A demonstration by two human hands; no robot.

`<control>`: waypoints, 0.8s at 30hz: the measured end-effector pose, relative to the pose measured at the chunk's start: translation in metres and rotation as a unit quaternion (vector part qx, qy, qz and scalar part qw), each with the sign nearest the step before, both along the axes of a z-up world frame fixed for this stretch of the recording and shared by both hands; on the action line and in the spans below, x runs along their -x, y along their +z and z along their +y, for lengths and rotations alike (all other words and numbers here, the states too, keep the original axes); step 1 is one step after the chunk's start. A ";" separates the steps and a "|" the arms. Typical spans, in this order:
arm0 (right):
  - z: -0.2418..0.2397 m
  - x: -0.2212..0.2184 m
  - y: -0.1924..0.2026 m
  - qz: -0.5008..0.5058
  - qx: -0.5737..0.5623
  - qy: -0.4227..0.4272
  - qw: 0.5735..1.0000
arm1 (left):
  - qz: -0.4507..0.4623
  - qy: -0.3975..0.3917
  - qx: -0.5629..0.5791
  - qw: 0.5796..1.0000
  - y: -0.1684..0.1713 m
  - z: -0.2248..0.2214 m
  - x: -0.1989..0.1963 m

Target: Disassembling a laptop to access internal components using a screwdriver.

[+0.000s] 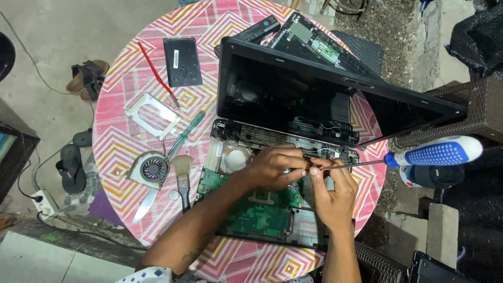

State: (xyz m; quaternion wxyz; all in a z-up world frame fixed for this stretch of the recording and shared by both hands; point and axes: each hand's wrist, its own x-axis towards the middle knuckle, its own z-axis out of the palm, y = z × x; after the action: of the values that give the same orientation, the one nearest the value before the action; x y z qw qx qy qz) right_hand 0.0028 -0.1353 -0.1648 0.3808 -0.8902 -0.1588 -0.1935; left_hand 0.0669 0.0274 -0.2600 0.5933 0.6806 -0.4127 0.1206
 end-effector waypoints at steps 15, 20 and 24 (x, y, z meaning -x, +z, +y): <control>-0.002 0.005 -0.008 0.012 -0.010 0.008 1.000 | -0.042 -0.010 -0.022 0.999 0.004 0.007 0.000; -0.003 0.003 -0.011 0.014 -0.004 0.018 1.000 | -0.025 0.020 -0.059 0.998 0.001 0.004 0.000; -0.003 0.003 -0.016 0.007 -0.007 0.024 1.000 | 0.030 0.010 -0.016 0.999 0.023 0.019 0.000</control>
State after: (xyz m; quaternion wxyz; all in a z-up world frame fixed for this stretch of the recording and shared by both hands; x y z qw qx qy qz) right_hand -0.0002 -0.1385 -0.1804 0.3929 -0.8846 -0.1758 -0.1792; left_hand 0.0669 0.0464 -0.2371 0.5934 0.6972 -0.3899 0.0994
